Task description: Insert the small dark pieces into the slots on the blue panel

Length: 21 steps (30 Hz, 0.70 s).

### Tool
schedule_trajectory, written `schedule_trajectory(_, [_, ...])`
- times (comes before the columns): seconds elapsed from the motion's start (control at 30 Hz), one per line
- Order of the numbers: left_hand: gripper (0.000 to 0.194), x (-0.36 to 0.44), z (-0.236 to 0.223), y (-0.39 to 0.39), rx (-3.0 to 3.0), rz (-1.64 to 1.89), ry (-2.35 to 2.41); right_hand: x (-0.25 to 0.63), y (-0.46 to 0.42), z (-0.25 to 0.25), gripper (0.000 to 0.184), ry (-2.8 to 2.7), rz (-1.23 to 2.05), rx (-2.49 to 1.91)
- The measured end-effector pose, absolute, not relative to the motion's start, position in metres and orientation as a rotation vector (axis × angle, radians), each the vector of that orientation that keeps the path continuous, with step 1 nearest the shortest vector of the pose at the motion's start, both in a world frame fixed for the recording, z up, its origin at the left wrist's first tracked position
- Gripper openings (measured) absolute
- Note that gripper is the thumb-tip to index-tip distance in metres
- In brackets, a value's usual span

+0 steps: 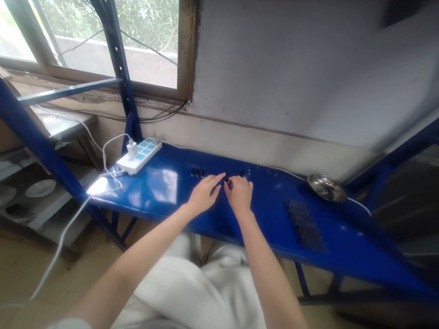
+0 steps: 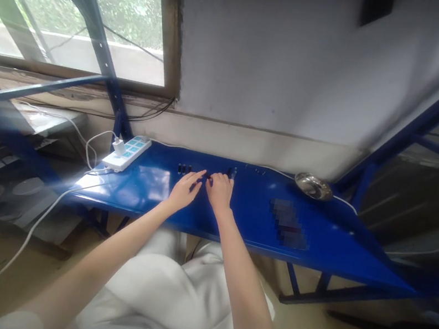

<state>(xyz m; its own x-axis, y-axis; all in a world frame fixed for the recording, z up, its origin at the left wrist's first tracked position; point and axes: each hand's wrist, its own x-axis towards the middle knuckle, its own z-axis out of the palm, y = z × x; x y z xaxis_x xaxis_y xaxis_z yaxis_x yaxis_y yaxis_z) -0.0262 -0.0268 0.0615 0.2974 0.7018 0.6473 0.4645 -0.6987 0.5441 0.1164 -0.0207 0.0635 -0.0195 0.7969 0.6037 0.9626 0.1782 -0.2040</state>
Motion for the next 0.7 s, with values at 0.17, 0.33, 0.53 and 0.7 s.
schedule_trajectory(0.17, [0.019, -0.026, 0.066, -0.02, 2.086, 1.484, 1.125, 0.109, -0.024, 0.068, 0.013, -1.859, -0.294, -1.625])
schedule_trajectory(0.33, [0.013, -0.024, 0.07, -0.02, 1.974, 1.507, 1.127, 0.1, -0.026, 0.074, 0.013, -1.874, -0.177, -1.623])
schedule_trajectory(0.53, [0.024, -0.028, 0.054, -0.017, 1.819, 1.523, 1.178, 0.1, -0.02, 0.077, 0.012, -1.846, 0.012, -1.718])
schedule_trajectory(0.7, [0.02, -0.043, 0.034, -0.01, 1.704, 1.49, 1.286, 0.11, -0.001, 0.067, 0.015, -1.784, 0.309, -1.848])
